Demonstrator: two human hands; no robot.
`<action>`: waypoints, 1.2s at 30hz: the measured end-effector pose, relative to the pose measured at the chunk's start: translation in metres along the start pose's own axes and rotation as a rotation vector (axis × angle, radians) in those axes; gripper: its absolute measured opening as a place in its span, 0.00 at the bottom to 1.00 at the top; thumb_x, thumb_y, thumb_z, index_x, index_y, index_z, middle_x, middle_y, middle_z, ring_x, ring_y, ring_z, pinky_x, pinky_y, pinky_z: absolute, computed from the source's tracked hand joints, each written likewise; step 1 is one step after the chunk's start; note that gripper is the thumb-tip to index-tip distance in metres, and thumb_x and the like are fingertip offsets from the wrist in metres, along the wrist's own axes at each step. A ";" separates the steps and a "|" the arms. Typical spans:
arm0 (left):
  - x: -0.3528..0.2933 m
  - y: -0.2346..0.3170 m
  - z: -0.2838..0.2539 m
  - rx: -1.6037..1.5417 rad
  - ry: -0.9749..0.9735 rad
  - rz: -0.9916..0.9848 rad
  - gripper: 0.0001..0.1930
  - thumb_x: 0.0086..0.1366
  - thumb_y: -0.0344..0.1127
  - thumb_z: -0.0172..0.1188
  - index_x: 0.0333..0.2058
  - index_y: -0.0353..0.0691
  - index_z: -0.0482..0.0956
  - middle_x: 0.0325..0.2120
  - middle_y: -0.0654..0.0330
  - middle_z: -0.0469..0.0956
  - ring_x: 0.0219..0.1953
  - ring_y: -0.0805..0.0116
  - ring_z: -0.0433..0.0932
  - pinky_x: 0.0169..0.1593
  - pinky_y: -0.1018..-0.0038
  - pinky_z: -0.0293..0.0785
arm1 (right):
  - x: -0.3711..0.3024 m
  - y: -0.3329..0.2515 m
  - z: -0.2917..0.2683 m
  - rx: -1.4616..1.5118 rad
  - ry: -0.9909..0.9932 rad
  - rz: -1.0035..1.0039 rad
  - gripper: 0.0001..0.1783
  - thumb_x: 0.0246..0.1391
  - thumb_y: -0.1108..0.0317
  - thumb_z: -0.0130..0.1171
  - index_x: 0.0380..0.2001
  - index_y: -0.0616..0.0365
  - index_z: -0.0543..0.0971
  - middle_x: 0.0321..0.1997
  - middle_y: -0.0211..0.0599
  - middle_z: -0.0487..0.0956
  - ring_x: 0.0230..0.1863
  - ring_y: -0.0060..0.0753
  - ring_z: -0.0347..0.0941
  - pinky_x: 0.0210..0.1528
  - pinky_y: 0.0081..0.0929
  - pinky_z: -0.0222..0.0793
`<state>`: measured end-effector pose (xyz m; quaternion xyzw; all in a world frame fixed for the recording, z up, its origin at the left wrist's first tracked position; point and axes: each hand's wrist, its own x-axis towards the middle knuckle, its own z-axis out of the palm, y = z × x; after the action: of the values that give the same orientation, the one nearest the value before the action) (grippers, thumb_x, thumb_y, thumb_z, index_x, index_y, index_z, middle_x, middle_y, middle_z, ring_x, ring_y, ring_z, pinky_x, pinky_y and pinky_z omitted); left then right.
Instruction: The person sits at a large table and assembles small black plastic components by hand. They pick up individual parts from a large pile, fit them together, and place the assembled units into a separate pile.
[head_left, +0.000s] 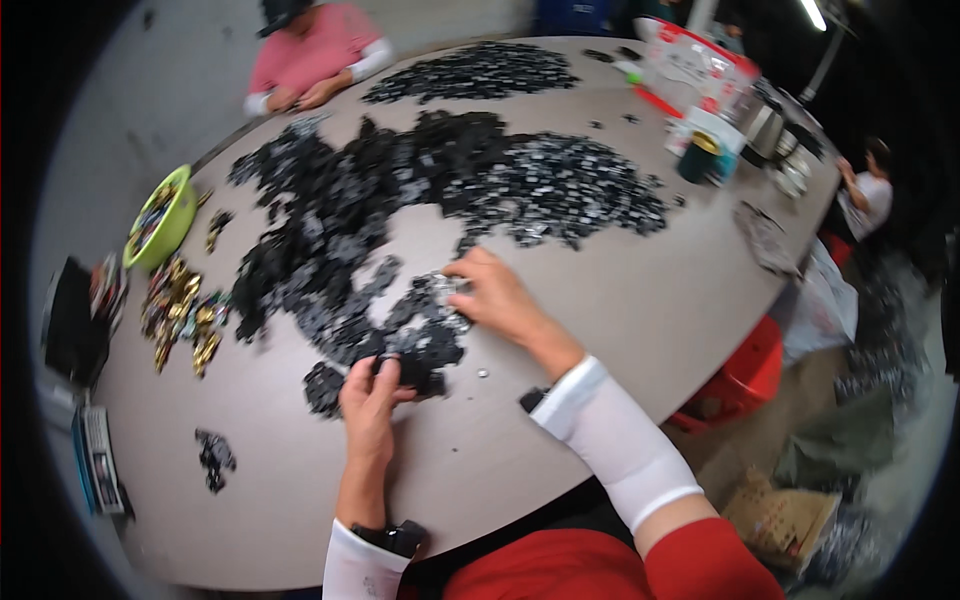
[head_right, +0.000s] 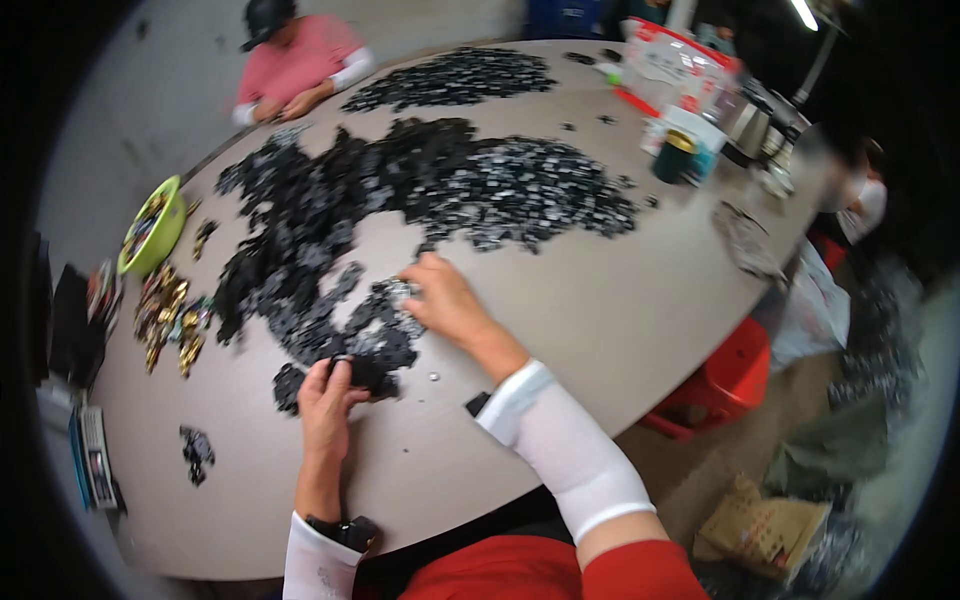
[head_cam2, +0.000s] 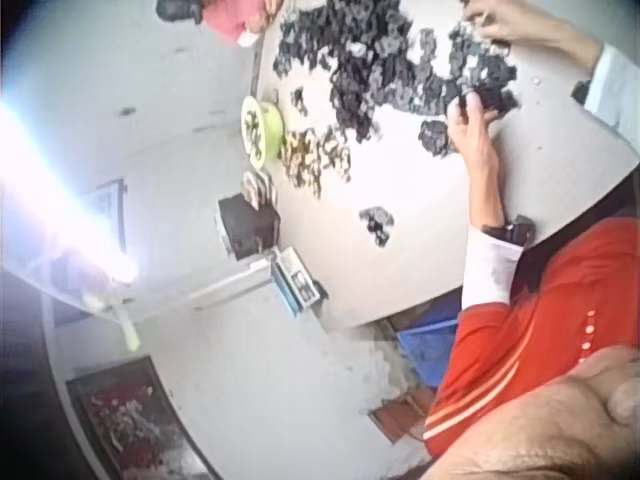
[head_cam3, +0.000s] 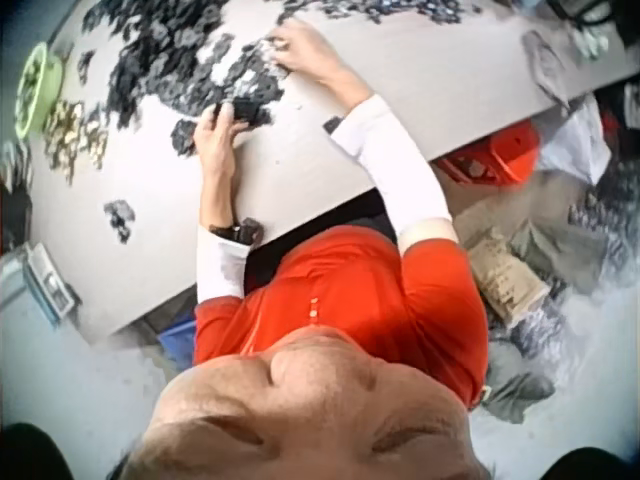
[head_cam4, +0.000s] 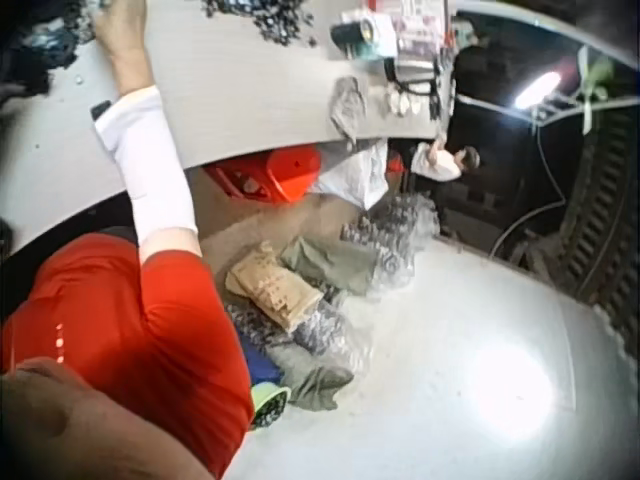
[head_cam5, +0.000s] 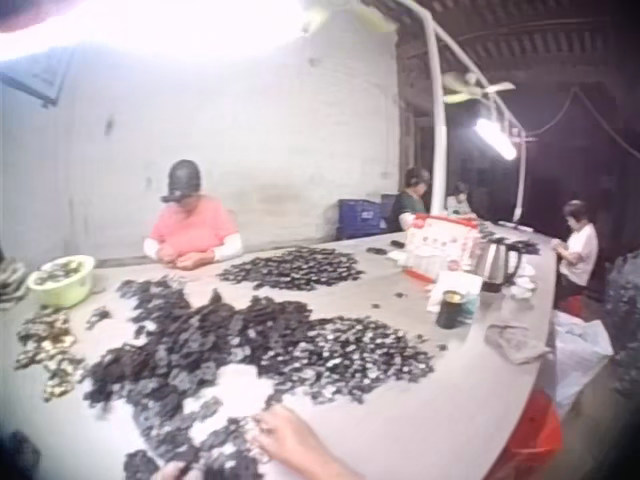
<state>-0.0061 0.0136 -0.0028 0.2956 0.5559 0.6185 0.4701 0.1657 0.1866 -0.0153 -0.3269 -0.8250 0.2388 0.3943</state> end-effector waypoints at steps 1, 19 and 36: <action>0.001 0.002 0.001 0.004 -0.005 -0.015 0.11 0.69 0.38 0.58 0.43 0.37 0.76 0.33 0.64 0.80 0.28 0.77 0.78 0.33 0.80 0.75 | 0.002 -0.005 -0.005 0.039 -0.037 0.055 0.18 0.41 0.71 0.67 0.40 0.59 0.81 0.37 0.42 0.75 0.42 0.44 0.73 0.47 0.34 0.70; 0.002 0.007 -0.010 -0.384 0.030 -0.071 0.09 0.69 0.36 0.57 0.42 0.38 0.74 0.34 0.60 0.80 0.33 0.71 0.81 0.37 0.74 0.83 | -0.014 -0.089 -0.004 0.256 -0.238 -0.005 0.18 0.44 0.72 0.67 0.41 0.64 0.79 0.39 0.42 0.81 0.36 0.35 0.78 0.40 0.28 0.75; -0.003 0.014 -0.011 -0.397 0.069 -0.010 0.08 0.67 0.39 0.61 0.39 0.42 0.75 0.35 0.66 0.80 0.37 0.78 0.78 0.40 0.79 0.75 | -0.026 -0.101 0.019 0.098 -0.085 -0.307 0.21 0.44 0.73 0.68 0.44 0.63 0.78 0.42 0.45 0.80 0.43 0.46 0.76 0.48 0.37 0.72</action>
<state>-0.0187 0.0075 0.0090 0.1727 0.4403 0.7235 0.5029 0.1276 0.0968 0.0266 -0.1667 -0.8687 0.2293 0.4063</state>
